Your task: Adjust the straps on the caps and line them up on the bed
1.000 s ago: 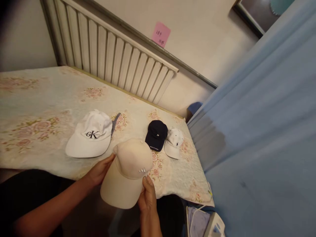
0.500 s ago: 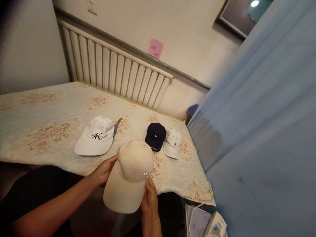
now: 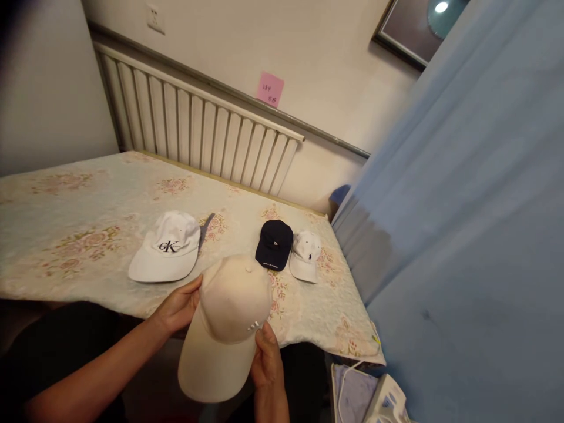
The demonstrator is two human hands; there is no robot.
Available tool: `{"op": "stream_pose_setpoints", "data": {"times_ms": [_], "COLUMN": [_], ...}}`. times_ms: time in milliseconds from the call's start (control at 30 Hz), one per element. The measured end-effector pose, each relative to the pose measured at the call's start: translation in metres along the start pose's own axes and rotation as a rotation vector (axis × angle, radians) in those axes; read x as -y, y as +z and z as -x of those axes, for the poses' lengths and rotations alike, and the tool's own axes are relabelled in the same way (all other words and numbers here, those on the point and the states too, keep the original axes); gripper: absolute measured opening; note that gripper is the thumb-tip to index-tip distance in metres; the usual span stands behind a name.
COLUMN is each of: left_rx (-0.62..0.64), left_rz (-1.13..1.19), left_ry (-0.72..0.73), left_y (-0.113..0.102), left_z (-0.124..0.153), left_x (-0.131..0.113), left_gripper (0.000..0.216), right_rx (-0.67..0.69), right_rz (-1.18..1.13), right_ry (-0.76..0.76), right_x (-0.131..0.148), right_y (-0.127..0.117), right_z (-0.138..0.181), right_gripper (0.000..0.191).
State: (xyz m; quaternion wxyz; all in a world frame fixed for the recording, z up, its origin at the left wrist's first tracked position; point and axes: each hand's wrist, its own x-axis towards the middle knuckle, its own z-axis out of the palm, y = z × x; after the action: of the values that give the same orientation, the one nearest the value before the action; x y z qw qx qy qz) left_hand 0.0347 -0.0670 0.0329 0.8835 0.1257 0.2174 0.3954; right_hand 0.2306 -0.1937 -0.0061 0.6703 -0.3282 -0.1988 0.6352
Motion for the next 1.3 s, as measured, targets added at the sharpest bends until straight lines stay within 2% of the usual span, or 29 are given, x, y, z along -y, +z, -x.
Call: {"op": "stream_pose_setpoints", "data": {"times_ms": [67,167,267,400,500,633,833,1067,1200,1300], "left_rx": [0.014,0.108,0.155,0.113,0.094,0.079,0.077,0.147,0.148,0.197], "left_rz": [0.008,0.022,0.027,0.055,0.038,0.008,0.046,0.047,0.036,0.039], "left_ry": [-0.030,-0.108,-0.114,-0.003,0.041,0.011,-0.048,-0.164,-0.140,-0.131], "left_y": [0.000,-0.001,-0.002,-0.003,-0.001,0.002,0.002,-0.013,-0.024,-0.028], "left_z": [0.001,0.003,0.002,-0.004,-0.007,-0.006,-0.006,-0.008,-0.010,-0.010], "left_x": [0.000,-0.001,-0.004,-0.010,-0.012,-0.012,-0.013,-0.006,0.000,0.004], "left_gripper": [0.038,0.044,0.044,0.034,0.035,0.040,0.036,0.049,0.050,0.050], "right_rx": [0.009,0.005,-0.017,-0.019,-0.019,-0.011,-0.031,-0.051,-0.065,-0.080], "right_rz": [0.006,0.015,0.014,-0.005,-0.001,-0.004,-0.004,0.022,0.052,0.045], "right_ry": [0.001,0.012,0.016,-0.002,-0.001,0.010,0.017,0.000,-0.027,-0.027], "right_x": [0.000,0.000,0.001,0.003,0.004,0.007,0.009,0.005,0.001,0.000], "right_y": [-0.001,-0.003,-0.007,-0.009,-0.007,0.000,0.009,0.006,0.001,0.001], "right_z": [0.000,0.000,-0.001,-0.002,-0.002,-0.001,-0.002,-0.006,-0.009,-0.012], "right_gripper": [0.055,0.057,0.055,0.052,0.052,0.051,0.052,0.056,0.057,0.054]}}
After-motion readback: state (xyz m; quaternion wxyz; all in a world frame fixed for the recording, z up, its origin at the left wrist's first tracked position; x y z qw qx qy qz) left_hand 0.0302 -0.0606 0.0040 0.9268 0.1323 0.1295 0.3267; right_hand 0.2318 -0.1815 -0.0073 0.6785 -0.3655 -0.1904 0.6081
